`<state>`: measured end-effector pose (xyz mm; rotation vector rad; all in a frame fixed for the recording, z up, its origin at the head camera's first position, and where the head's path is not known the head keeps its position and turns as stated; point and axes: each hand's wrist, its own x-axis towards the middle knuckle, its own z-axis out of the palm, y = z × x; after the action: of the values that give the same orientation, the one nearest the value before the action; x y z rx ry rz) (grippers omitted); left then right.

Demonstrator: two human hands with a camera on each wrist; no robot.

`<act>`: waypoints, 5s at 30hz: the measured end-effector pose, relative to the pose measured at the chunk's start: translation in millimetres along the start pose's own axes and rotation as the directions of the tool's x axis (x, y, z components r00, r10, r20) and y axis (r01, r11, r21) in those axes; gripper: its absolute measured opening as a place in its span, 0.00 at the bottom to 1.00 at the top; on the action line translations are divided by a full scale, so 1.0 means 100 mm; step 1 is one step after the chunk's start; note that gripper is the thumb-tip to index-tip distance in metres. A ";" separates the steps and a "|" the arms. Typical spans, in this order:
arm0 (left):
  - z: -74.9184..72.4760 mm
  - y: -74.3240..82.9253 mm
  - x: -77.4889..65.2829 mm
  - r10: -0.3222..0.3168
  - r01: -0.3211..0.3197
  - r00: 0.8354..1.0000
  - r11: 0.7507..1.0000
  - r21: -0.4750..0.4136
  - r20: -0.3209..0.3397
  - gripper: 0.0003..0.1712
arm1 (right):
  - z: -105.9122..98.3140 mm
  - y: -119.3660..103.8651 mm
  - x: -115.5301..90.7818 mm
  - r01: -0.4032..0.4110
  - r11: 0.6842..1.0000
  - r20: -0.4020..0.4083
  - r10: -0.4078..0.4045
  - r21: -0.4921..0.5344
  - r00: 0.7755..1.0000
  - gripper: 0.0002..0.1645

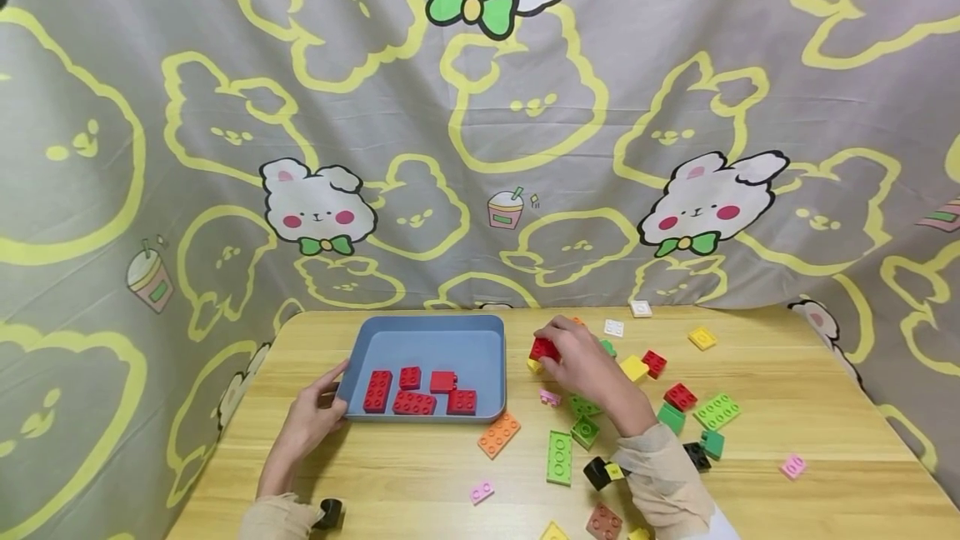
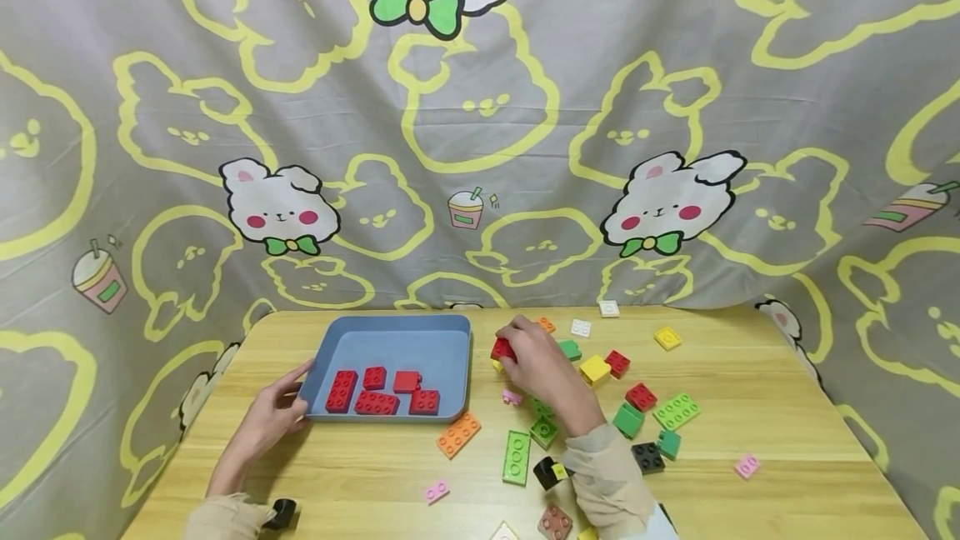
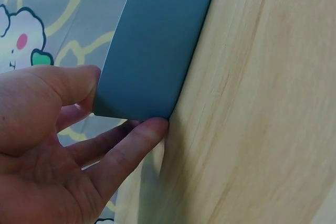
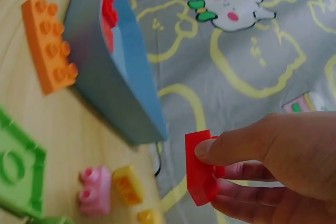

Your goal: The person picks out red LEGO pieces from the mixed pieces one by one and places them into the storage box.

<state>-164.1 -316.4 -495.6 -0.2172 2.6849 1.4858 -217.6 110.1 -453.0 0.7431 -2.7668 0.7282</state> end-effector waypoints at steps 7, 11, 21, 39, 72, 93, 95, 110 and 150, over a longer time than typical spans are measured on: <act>0.00 0.00 -0.01 -0.017 0.017 1.000 1.000 0.001 0.001 0.40 | -0.07 -0.22 0.11 0.052 0.998 0.028 -0.053 0.028 0.998 0.21; -0.01 0.00 0.00 -0.013 0.013 1.000 1.000 0.003 0.006 0.41 | -0.07 -0.31 0.21 0.070 0.997 0.045 -0.072 0.033 0.996 0.21; 0.00 0.00 0.00 -0.013 0.013 1.000 1.000 0.007 0.004 0.40 | 0.06 -0.51 0.50 0.238 0.971 0.063 -0.235 -0.038 0.970 0.14; 0.00 0.00 0.00 -0.004 0.004 1.000 1.000 0.007 0.004 0.40 | 0.46 -0.62 0.61 0.284 0.955 0.228 -0.258 -0.089 0.939 0.13; 0.00 0.00 0.01 -0.003 0.003 1.000 1.000 0.007 0.001 0.40 | 0.68 -0.59 0.59 0.269 0.959 0.273 -0.236 -0.091 0.933 0.07; -0.01 0.02 0.02 -0.005 0.005 1.000 1.000 0.003 0.008 0.41 | 0.29 -0.70 0.47 0.238 0.971 0.223 -0.232 0.000 0.947 0.12; -0.01 0.02 0.01 -0.007 0.007 1.000 1.000 0.003 0.007 0.41 | 0.19 -0.70 0.43 0.204 0.979 0.225 -0.204 0.025 0.953 0.13; 0.01 -0.03 0.00 -0.020 0.020 1.000 1.000 -0.007 0.001 0.41 | -0.50 -0.24 -0.21 0.093 0.993 0.032 -0.096 0.068 0.995 0.14; 0.01 0.01 -0.02 -0.022 0.022 1.000 1.000 -0.014 -0.006 0.41 | -0.67 1.08 -1.07 -0.313 0.949 0.036 0.314 -0.040 0.949 0.18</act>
<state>-162.3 -314.7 -494.7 -0.2515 2.6690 1.5014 -177.9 270.7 -471.3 0.3152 -2.9643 0.7235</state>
